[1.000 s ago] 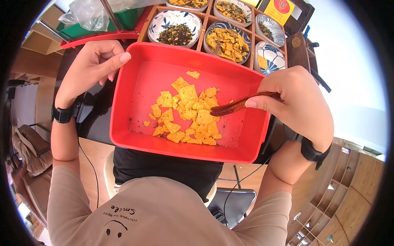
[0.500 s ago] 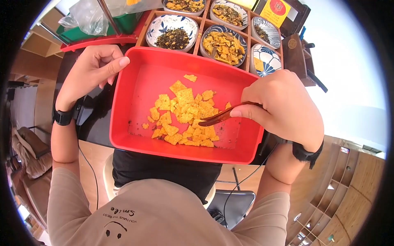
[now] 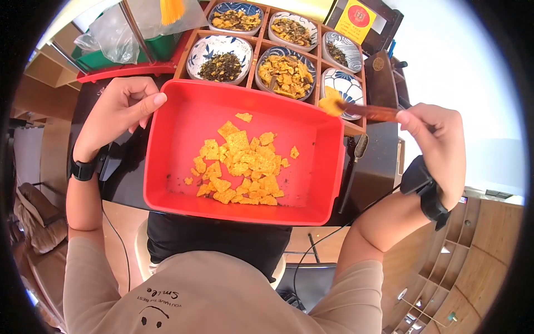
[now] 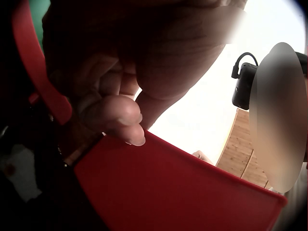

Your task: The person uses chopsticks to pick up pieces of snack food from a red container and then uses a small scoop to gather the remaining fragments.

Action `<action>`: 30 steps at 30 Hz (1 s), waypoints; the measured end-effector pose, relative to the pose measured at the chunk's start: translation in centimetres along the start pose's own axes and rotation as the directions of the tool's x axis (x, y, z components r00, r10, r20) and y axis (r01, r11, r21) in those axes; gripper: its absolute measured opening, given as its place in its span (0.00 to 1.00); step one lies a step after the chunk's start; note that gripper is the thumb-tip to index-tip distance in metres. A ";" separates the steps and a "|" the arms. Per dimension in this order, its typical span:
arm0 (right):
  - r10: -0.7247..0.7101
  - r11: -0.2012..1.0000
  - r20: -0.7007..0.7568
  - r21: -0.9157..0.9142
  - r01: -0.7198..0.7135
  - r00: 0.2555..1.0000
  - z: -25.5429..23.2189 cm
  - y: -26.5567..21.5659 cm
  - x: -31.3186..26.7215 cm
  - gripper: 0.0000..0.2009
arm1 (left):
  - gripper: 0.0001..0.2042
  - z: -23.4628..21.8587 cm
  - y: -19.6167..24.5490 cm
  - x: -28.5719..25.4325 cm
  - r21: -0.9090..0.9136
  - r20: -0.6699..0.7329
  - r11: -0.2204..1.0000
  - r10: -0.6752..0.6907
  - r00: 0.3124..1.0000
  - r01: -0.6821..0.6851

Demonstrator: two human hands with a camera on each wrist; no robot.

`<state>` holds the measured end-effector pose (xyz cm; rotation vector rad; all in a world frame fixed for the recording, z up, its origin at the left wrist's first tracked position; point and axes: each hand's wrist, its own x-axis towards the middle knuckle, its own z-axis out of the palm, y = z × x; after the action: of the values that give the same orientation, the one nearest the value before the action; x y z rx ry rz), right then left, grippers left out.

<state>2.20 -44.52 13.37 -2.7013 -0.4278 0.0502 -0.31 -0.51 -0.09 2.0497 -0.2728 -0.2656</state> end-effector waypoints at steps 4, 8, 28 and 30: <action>0.053 0.993 -0.077 -0.105 -0.061 0.996 -0.2 2.3 1.4 0.19 | 0.14 -0.6 0.4 0.1 0.018 0.055 0.997 -0.074 0.996 0.073; 0.093 0.978 -0.050 -0.180 -0.101 0.994 0.5 3.0 2.5 0.21 | 0.14 -0.7 0.3 -0.1 0.001 0.044 0.997 -0.073 0.996 0.073; -0.368 0.910 0.346 -0.058 0.411 0.863 5.7 -4.0 2.3 0.12 | 0.16 -0.5 0.0 0.2 0.042 0.048 0.999 -0.024 0.999 0.022; -0.363 0.909 0.369 -0.064 0.412 0.856 6.2 -4.3 2.4 0.12 | 0.16 -0.4 0.0 0.2 0.041 0.046 0.999 -0.023 0.999 0.021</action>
<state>2.67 -37.59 9.45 -2.6846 -1.1195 0.4047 -0.04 -0.22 0.09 2.0900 -0.2863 -0.3237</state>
